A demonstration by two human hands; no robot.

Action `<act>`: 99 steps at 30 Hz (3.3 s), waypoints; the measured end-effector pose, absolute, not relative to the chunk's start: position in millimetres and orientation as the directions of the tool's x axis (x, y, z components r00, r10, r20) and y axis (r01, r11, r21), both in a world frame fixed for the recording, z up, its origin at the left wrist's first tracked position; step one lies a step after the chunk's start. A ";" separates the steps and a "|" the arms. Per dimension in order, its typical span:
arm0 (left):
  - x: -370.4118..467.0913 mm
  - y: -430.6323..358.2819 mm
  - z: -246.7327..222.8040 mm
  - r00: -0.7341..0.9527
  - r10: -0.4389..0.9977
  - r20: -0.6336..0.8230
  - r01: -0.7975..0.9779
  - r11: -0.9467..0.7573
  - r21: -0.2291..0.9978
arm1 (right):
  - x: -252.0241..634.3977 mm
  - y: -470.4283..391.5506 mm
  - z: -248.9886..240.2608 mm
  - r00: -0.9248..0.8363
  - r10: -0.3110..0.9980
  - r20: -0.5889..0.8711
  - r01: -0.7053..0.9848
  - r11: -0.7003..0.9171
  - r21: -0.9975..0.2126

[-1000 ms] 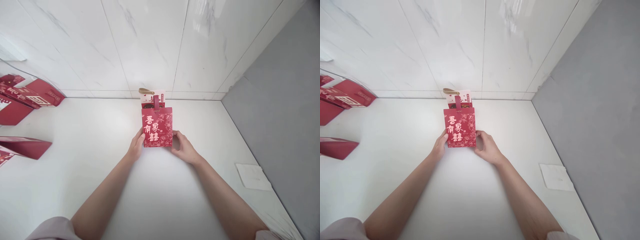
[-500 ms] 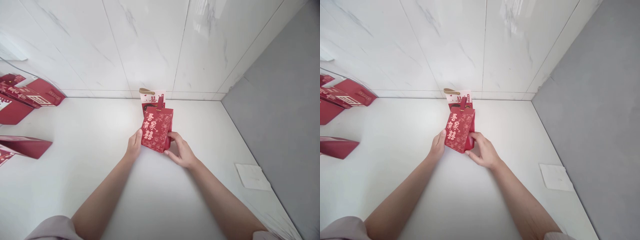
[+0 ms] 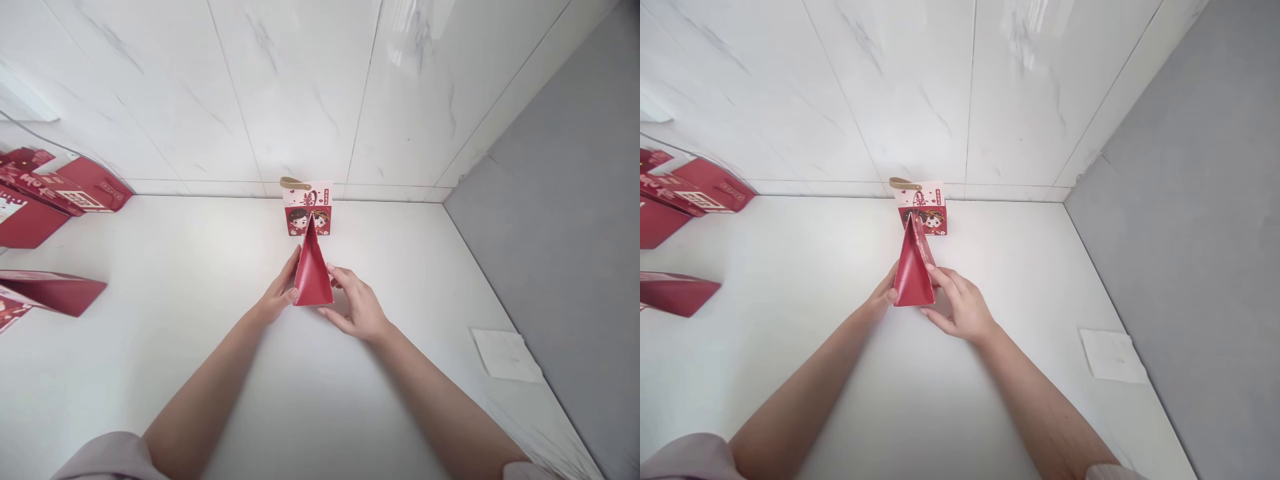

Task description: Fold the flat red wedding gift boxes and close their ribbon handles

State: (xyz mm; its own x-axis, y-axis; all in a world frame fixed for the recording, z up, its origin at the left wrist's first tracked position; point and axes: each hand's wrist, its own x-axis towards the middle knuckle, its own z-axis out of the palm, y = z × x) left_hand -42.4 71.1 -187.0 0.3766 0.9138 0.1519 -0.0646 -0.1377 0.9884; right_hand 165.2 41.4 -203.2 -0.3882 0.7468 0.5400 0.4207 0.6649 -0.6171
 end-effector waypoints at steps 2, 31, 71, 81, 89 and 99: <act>-43.4 73.2 -187.9 0.452 0.875 0.175 -0.060 -0.167 0.984 | 166.4 42.1 -201.3 -0.388 0.785 0.484 0.366 0.613 -0.700; -41.2 67.0 -186.6 0.442 0.772 0.457 0.533 -0.635 0.559 | 166.6 38.8 -216.6 -0.051 0.929 0.368 0.518 0.339 -0.785; -50.9 75.6 -193.6 0.496 0.742 0.452 0.242 -0.618 0.749 | 164.3 43.1 -199.3 -0.348 0.905 0.244 -0.112 0.219 -0.969; -48.2 77.6 -196.5 0.528 0.737 0.421 0.048 -0.521 0.852 | 164.7 45.3 -204.2 -0.428 0.871 0.242 -0.090 0.225 -0.970; -48.4 75.6 -196.3 0.568 0.722 0.396 0.064 -0.518 0.853 | 163.4 46.7 -201.1 -0.413 0.870 0.269 -0.098 0.251 -0.963; -51.0 77.0 -194.7 0.562 0.668 0.487 0.152 -0.662 0.734 | 166.7 44.2 -201.4 -0.440 0.859 0.262 -0.051 0.267 -0.962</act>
State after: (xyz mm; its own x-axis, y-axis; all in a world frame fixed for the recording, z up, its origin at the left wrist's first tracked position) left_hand -51.0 77.0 -194.7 0.5624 0.6682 0.4870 0.1518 -0.6624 0.7336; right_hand 166.7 44.2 -201.4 -0.4401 0.8589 0.2620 -0.0510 0.2674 -0.9622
